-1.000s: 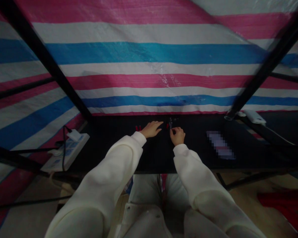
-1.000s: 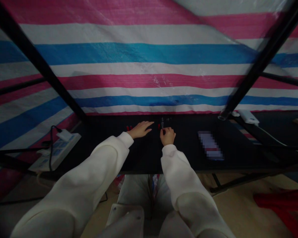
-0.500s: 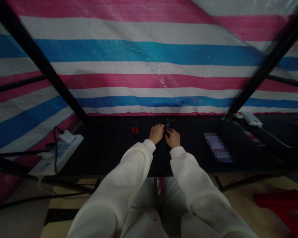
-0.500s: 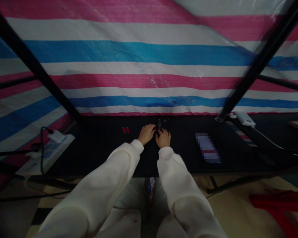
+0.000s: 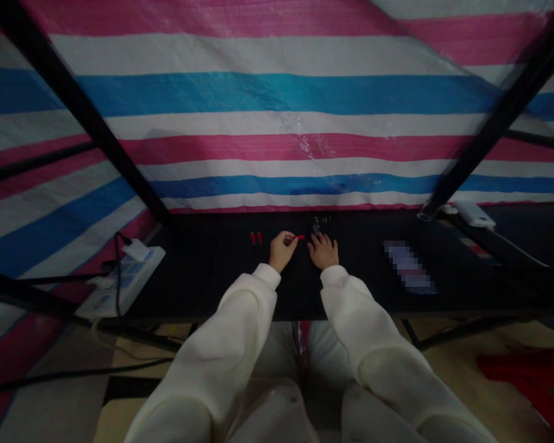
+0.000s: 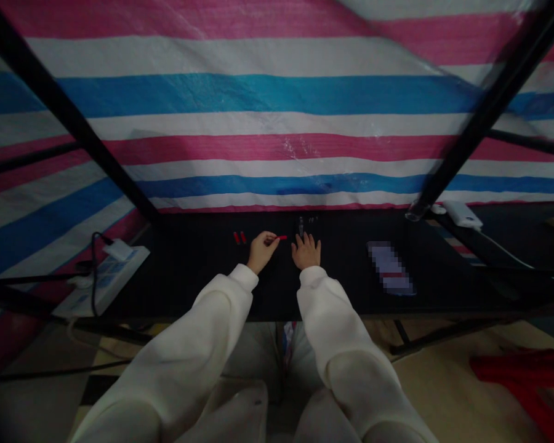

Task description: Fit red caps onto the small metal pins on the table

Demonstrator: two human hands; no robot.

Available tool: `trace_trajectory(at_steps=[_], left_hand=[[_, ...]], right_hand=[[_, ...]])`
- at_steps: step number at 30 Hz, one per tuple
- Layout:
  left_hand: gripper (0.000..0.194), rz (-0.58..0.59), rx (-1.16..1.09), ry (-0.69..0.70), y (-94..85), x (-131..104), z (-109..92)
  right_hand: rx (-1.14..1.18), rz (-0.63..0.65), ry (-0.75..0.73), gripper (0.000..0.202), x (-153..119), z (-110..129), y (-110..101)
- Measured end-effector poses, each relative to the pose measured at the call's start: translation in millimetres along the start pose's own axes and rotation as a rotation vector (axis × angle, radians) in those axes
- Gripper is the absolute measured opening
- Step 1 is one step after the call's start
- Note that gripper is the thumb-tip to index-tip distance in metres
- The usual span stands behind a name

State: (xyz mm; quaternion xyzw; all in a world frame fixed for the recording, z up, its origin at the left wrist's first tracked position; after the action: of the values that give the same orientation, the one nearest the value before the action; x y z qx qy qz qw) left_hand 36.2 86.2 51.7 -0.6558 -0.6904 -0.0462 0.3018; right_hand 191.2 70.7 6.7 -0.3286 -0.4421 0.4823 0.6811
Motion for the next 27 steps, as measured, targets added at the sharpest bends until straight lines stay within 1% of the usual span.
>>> trace_trajectory(at_steps=[4, 7, 9, 11, 14, 17, 20, 23, 27], left_hand=[[0.016, -0.153, -0.151, -0.13, -13.9, -13, 18], [0.018, -0.203, -0.217, -0.183, -17.9, -23, 28], [0.019, -0.207, -0.231, -0.179, -19.7, -26, 30], [0.02, -0.196, -0.246, -0.178, -20.3, -27, 32], [0.022, -0.183, -0.3, -0.212, -19.5, -25, 36], [0.023, -0.191, -0.375, -0.248, -18.5, -24, 40], [0.024, -0.203, -0.44, -0.272, -18.1, -24, 39], [0.024, -0.21, -0.457, -0.294, -18.7, -26, 37], [0.023, -0.212, -0.438, -0.3, -20.3, -26, 34]], right_hand=[[0.012, -0.007, 0.002, 0.043, 0, 0, 0], [0.026, -0.031, -0.018, 0.039, -1, 3, -4], [0.048, -0.056, -0.058, 0.035, -3, 7, -9], [0.09, -0.091, -0.13, 0.03, -5, 14, -17], [0.172, -0.165, -0.228, 0.023, -9, 23, -30], [0.229, -0.233, -0.238, 0.021, -10, 24, -39], [0.265, -0.271, -0.219, 0.02, -10, 21, -42], [0.303, -0.262, -0.23, 0.022, -11, 22, -42], [0.264, -0.196, -0.28, 0.027, -12, 28, -38]])
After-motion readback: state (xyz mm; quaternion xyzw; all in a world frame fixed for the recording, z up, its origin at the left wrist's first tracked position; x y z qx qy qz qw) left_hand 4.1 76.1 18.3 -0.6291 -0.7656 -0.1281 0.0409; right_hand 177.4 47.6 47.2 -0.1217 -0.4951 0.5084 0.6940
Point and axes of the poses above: each hand's wrist, its own x-axis towards the middle knuckle, its own y-axis out of the palm, z = x × y, the point moved 8 cm from there along x, towards the middle knuckle
